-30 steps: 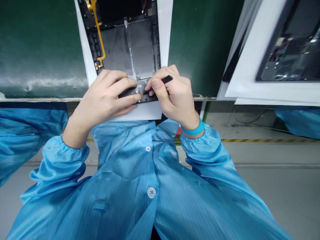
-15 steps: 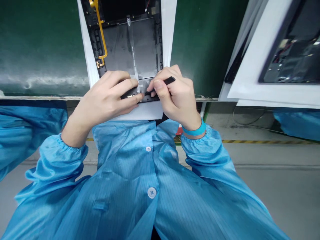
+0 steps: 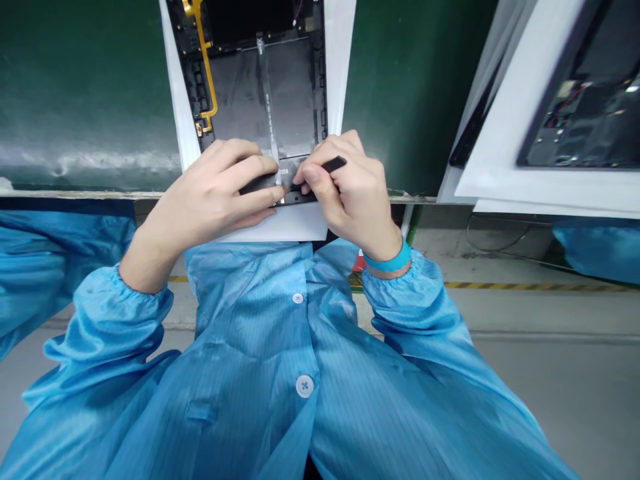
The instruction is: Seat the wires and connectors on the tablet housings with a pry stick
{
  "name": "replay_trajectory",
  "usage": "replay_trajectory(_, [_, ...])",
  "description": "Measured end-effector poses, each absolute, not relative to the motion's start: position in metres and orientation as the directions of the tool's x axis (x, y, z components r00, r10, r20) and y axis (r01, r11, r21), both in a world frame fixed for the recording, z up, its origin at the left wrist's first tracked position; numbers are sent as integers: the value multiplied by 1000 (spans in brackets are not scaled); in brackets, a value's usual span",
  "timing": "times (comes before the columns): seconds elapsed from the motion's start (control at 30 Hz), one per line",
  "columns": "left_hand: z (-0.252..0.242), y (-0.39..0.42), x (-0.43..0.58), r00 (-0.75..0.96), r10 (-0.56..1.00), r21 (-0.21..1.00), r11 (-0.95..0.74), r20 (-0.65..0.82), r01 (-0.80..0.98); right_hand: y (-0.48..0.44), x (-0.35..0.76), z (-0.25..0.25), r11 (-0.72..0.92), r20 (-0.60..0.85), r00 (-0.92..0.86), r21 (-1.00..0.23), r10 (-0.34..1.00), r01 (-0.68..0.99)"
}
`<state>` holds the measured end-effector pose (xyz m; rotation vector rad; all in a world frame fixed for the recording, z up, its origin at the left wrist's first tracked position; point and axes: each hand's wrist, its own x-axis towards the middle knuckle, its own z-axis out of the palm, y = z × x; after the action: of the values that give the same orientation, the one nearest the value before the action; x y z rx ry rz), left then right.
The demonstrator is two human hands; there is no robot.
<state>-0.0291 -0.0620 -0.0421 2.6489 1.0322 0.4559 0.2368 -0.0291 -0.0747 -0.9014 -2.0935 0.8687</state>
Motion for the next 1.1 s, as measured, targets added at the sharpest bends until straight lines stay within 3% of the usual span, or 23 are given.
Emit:
replay_trajectory(0.47, [-35, -49, -28, 748, 658, 359, -721, 86, 593, -28, 236, -76, 544, 333, -537, -784, 775, 299])
replay_trajectory(0.67, [-40, -49, -27, 747, 652, 339, -737, 130, 584, -25, 236, -81, 626, 413, -555, -731, 722, 271])
replay_trajectory(0.83, [-42, -50, -26, 771, 588, 180, -809, 247, 559, -20, 236, -80, 669, 439, -584, -696, 683, 261])
replay_trajectory(1.1, [-41, -47, -24, 797, 499, 127, -864, 339, 487, -7, 248, -80, 664, 470, -494, -654, 732, 363])
